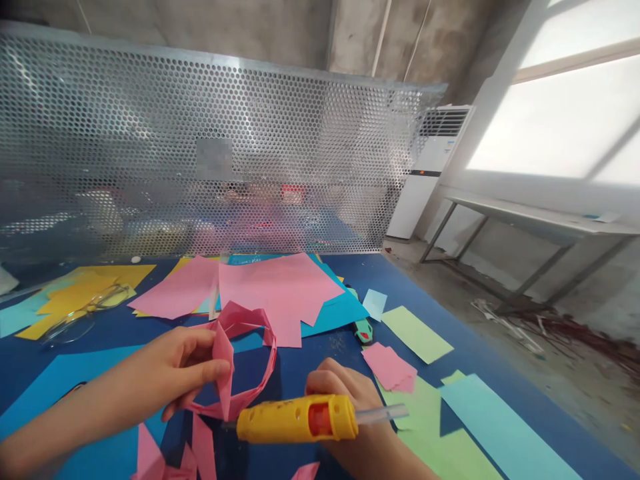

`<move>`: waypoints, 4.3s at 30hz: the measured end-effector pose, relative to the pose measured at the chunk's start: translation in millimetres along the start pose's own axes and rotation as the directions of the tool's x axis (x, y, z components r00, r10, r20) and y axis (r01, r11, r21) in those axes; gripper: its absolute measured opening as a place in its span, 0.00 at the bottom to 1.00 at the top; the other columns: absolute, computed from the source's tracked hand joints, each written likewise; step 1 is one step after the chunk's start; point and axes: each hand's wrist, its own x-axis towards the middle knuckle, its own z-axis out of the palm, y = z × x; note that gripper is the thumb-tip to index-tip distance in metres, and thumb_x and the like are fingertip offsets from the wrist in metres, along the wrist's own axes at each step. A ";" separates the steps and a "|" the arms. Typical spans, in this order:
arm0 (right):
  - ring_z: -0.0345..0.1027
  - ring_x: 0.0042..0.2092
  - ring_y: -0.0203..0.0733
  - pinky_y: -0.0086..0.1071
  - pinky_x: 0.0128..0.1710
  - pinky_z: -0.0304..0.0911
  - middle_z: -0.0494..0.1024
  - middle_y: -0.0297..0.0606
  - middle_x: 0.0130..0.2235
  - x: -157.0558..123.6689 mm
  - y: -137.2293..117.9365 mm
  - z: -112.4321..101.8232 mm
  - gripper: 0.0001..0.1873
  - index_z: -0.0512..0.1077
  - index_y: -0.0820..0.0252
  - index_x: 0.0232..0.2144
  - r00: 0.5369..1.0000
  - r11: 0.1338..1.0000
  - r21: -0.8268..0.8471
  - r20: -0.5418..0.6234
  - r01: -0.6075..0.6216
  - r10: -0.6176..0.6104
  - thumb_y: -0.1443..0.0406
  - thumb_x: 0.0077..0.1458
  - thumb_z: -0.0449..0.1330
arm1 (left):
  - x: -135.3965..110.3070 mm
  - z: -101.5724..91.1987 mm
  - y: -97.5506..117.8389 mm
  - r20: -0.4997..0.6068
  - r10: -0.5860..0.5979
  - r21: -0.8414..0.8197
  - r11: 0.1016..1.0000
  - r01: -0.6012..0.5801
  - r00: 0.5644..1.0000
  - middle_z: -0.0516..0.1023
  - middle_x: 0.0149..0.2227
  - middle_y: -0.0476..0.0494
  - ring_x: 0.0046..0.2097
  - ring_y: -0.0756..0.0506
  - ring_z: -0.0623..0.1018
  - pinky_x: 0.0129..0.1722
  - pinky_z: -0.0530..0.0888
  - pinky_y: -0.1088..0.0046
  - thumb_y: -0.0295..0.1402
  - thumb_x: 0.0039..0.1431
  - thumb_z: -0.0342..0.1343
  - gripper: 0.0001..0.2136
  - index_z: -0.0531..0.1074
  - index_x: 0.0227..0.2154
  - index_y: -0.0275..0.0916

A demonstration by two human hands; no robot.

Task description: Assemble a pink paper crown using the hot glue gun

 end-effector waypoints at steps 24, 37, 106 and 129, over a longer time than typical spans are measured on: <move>0.60 0.19 0.30 0.23 0.17 0.53 0.66 0.25 0.22 -1.1 -2.1 2.2 0.09 0.59 0.53 0.27 0.994 0.988 0.116 0.066 -0.098 0.091 0.71 0.50 0.56 | -4.7 0.2 4.3 0.087 0.014 -0.080 0.997 -0.007 0.996 0.64 0.22 0.59 0.22 0.57 0.58 0.20 0.55 0.80 0.36 0.54 0.56 0.07 0.69 0.27 0.39; 0.61 0.18 0.31 0.24 0.17 0.54 0.68 0.26 0.21 3.4 -5.3 1.0 0.08 0.60 0.54 0.26 0.998 0.996 0.066 0.039 -0.059 0.057 0.71 0.49 0.56 | -5.3 1.6 1.8 0.093 0.010 -0.064 0.998 -0.004 0.996 0.64 0.24 0.57 0.25 0.54 0.58 0.23 0.54 0.78 0.37 0.52 0.56 0.07 0.68 0.26 0.39; 0.66 0.21 0.40 0.32 0.21 0.63 0.71 0.29 0.20 30.5 36.0 -27.3 0.20 0.62 0.55 0.32 0.474 0.477 0.045 0.232 -0.878 0.850 0.49 0.42 0.55 | -14.2 -3.3 0.1 0.096 0.212 0.526 0.818 -0.231 0.973 0.73 0.30 0.51 0.29 0.50 0.67 0.26 0.59 0.75 0.38 0.60 0.48 0.06 0.67 0.31 0.43; 0.66 0.20 0.39 0.32 0.21 0.63 0.70 0.28 0.21 22.7 40.8 -27.6 0.17 0.60 0.54 0.30 0.486 0.487 0.057 0.236 -0.871 0.841 0.52 0.43 0.57 | -21.8 -11.9 -1.2 0.166 0.153 0.546 0.808 -0.220 0.974 0.75 0.36 0.56 0.36 0.50 0.72 0.31 0.63 0.76 0.35 0.57 0.51 0.04 0.69 0.35 0.48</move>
